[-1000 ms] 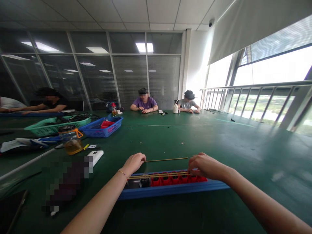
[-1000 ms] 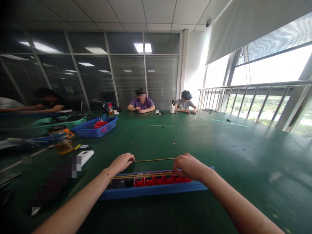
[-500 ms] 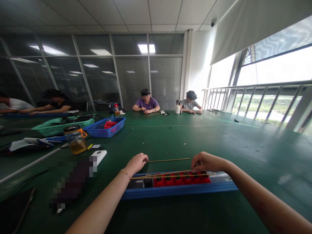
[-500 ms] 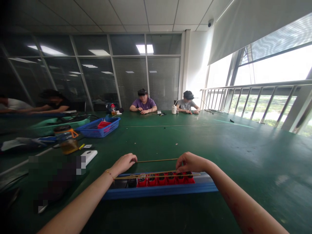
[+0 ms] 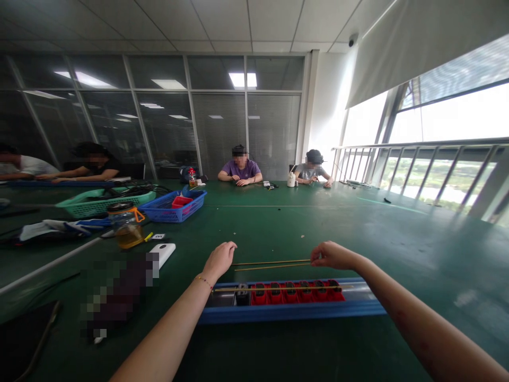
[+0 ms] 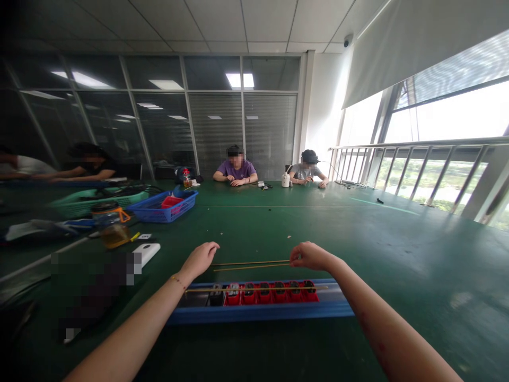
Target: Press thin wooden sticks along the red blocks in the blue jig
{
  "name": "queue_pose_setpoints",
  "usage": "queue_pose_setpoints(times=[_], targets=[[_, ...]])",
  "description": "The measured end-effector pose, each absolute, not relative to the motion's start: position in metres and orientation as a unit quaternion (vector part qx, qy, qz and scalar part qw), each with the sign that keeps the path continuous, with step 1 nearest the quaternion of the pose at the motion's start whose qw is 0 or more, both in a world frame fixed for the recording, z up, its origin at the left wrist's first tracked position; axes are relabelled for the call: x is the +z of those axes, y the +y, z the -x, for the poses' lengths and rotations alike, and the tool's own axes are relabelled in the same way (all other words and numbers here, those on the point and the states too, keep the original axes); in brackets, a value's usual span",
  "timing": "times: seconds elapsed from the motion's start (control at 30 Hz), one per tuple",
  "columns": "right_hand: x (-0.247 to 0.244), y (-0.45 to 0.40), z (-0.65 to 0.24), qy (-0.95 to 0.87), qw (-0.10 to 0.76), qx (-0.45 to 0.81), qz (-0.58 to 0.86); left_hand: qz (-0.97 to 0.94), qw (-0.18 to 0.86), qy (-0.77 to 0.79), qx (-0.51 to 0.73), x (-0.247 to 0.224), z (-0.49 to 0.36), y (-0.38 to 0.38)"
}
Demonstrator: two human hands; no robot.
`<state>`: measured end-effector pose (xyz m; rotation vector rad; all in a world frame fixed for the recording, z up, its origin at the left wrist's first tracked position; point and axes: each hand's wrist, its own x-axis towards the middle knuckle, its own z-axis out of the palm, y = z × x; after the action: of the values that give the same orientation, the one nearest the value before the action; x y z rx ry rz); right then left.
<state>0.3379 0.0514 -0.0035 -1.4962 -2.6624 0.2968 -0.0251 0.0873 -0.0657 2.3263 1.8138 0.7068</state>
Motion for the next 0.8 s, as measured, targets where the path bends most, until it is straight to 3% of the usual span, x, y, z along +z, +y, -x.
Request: queue_pose_setpoints(times=[0.43,0.8], targets=[[-0.038,0.086,-0.253,-0.854,-0.053,-0.012,0.518,-0.841,0.074,0.513,0.154,-0.058,0.021,0.072],[-0.002,0.052,-0.261,-0.884,-0.035,0.038,0.464,-0.834,0.069,0.535,0.117,-0.072,0.025,0.083]])
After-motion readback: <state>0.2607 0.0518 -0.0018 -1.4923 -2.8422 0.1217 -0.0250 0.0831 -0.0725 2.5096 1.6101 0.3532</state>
